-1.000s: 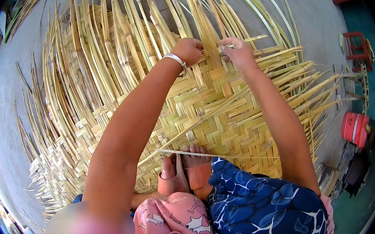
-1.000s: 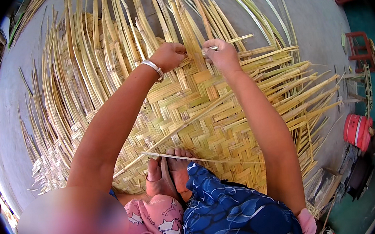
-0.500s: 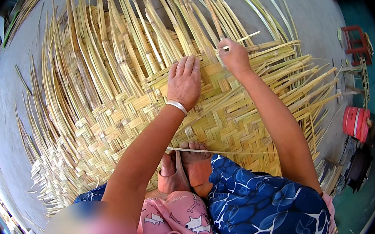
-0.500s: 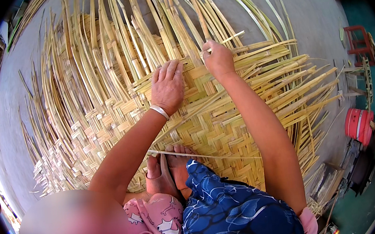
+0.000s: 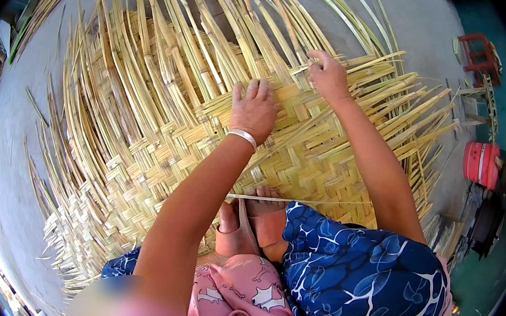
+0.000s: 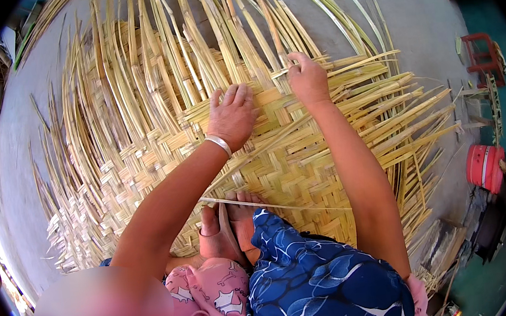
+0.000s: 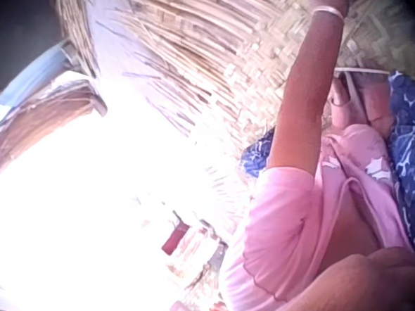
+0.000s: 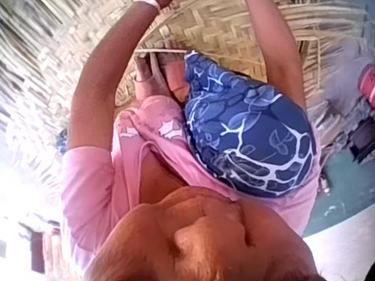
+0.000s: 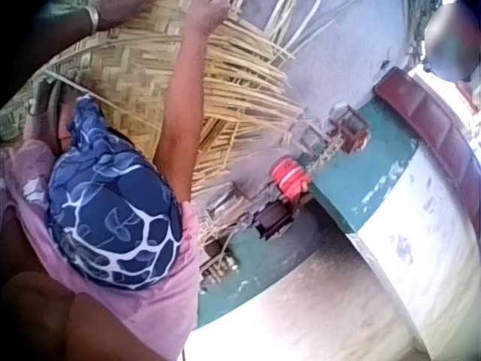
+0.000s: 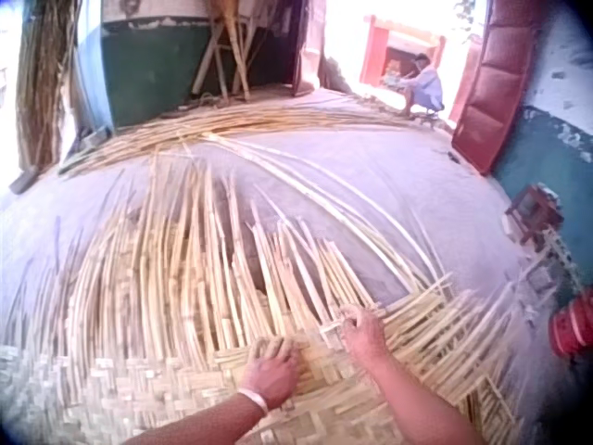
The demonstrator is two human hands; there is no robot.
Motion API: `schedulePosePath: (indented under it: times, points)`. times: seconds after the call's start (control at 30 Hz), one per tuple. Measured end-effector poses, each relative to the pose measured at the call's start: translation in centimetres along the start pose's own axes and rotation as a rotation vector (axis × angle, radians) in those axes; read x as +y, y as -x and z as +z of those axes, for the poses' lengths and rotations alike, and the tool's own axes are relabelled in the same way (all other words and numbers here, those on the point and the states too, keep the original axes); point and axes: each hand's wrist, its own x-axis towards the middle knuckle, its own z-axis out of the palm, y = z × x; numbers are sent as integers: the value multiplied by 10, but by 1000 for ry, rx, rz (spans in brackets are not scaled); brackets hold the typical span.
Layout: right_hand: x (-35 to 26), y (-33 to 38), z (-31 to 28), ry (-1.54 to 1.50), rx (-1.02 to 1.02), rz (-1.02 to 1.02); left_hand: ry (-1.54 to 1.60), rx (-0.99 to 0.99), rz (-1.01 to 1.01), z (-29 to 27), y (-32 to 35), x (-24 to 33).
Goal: The person sits on the floor and weaves a large flat mat using dried palm leaves. They interlace the leaves by hand, pulling and tucking them into the existing weave to expand the mat's surface.
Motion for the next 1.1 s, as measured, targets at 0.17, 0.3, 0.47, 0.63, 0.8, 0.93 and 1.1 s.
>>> schedulePosePath:
  times: [0.17, 0.3, 0.47, 0.63, 0.8, 0.93, 1.1]
  points:
    - [12, 36, -51, -317, 74, 218, 97, 71, -51, -2, 12, 7]
    - [42, 68, -71, -378, 90, 398, 309, 47, 53, -11, 28, 44]
    - [50, 90, -76, -526, -101, 581, 283, -96, -12, -10, 21, 70]
    - [48, 94, -68, -778, -281, 707, 805, -135, -215, -10, 10, 50]
    - [41, 104, -65, -730, -306, 658, 1155, -188, -331, -9, 20, 31]
    - [41, 111, -60, -812, -352, 617, 1234, -175, -407, -5, 41, 27]
    - [37, 129, -47, -1209, -396, 612, 1010, -272, -262, -12, 61, 45]
